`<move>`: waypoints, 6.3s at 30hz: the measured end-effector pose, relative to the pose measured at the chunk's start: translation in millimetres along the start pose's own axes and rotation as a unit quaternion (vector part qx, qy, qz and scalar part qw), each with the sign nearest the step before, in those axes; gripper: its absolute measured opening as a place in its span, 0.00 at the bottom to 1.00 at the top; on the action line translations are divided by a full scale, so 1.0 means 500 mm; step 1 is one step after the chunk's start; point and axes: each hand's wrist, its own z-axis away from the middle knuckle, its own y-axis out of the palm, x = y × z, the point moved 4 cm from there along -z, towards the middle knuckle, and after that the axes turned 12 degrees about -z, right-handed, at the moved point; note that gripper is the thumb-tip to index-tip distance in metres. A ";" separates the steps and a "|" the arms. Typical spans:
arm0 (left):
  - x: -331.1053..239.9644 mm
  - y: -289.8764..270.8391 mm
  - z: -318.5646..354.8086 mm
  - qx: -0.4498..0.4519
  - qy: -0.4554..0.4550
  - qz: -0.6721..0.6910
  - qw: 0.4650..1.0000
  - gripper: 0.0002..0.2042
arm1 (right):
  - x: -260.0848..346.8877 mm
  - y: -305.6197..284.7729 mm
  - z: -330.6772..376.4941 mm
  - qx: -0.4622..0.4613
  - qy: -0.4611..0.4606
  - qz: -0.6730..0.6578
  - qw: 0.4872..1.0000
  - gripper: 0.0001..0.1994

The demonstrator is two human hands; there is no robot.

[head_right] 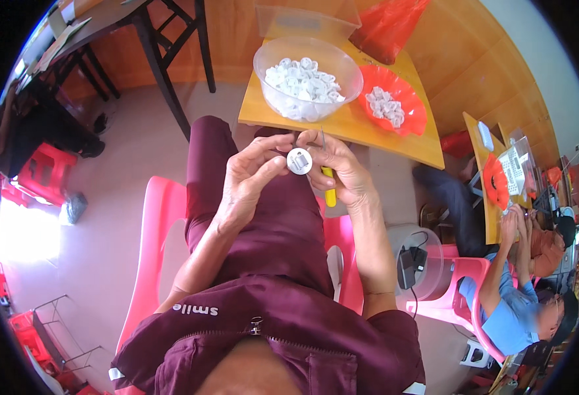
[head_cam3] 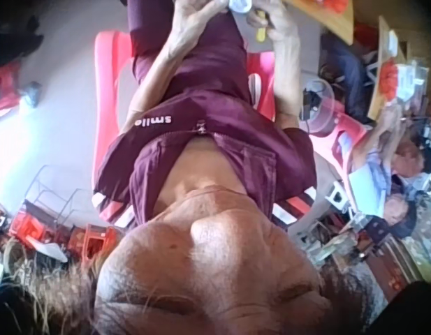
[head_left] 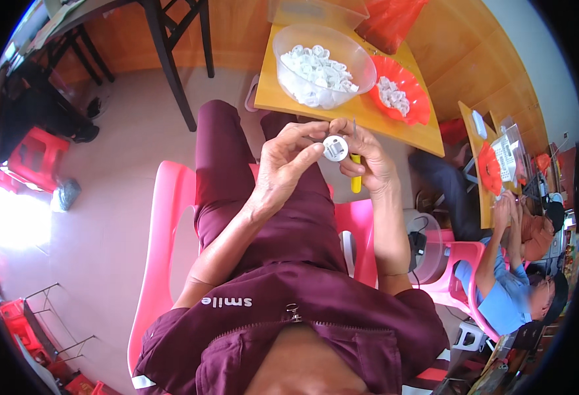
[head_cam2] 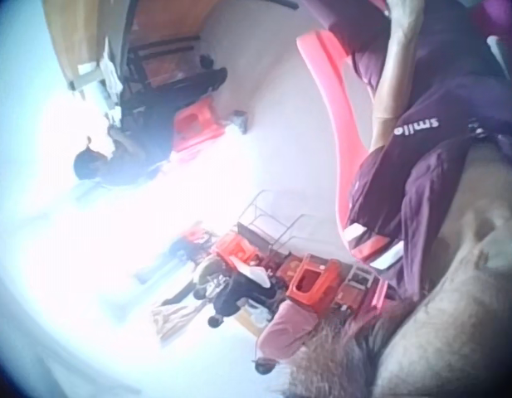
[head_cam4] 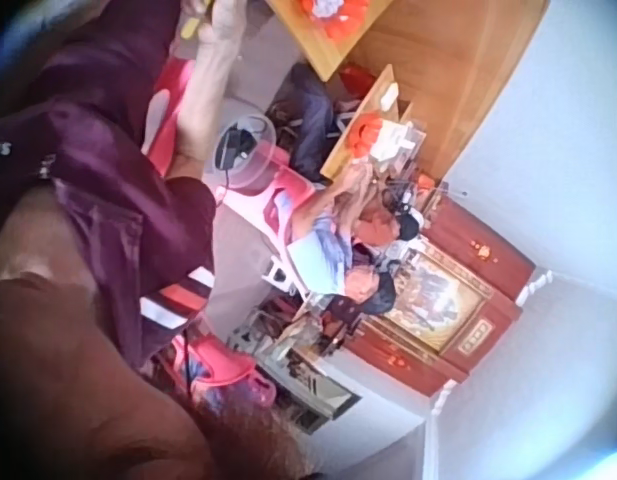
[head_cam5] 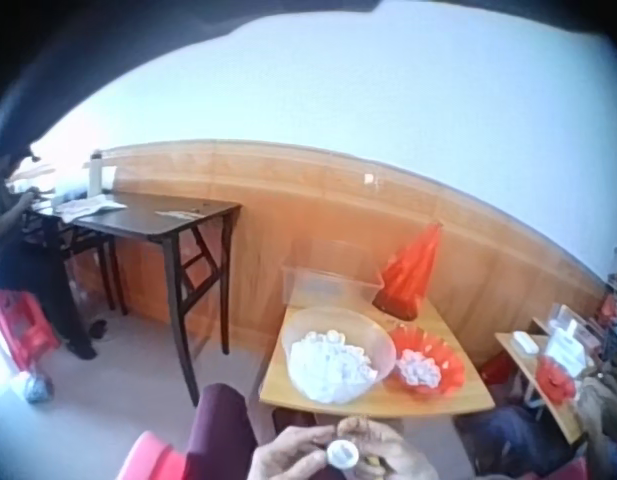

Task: The person takes plastic components from a bowl and assembles small parts into them using a small screwdriver by hand.

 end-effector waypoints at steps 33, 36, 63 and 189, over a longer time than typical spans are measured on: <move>0.052 0.012 0.028 0.082 -0.085 0.260 0.958 0.20 | -0.033 0.044 0.056 -0.232 -0.244 0.158 0.928 0.04; 0.054 0.014 0.029 0.108 -0.081 0.263 0.955 0.18 | -0.033 0.051 0.058 -0.232 -0.265 0.190 0.916 0.04; 0.035 -0.020 0.023 0.129 -0.082 0.419 0.895 0.17 | -0.021 0.123 0.092 -0.235 -0.370 0.495 0.750 0.16; 0.022 -0.023 0.035 0.012 -0.031 0.220 0.975 0.15 | -0.059 0.089 0.047 -0.141 -0.389 0.475 0.777 0.11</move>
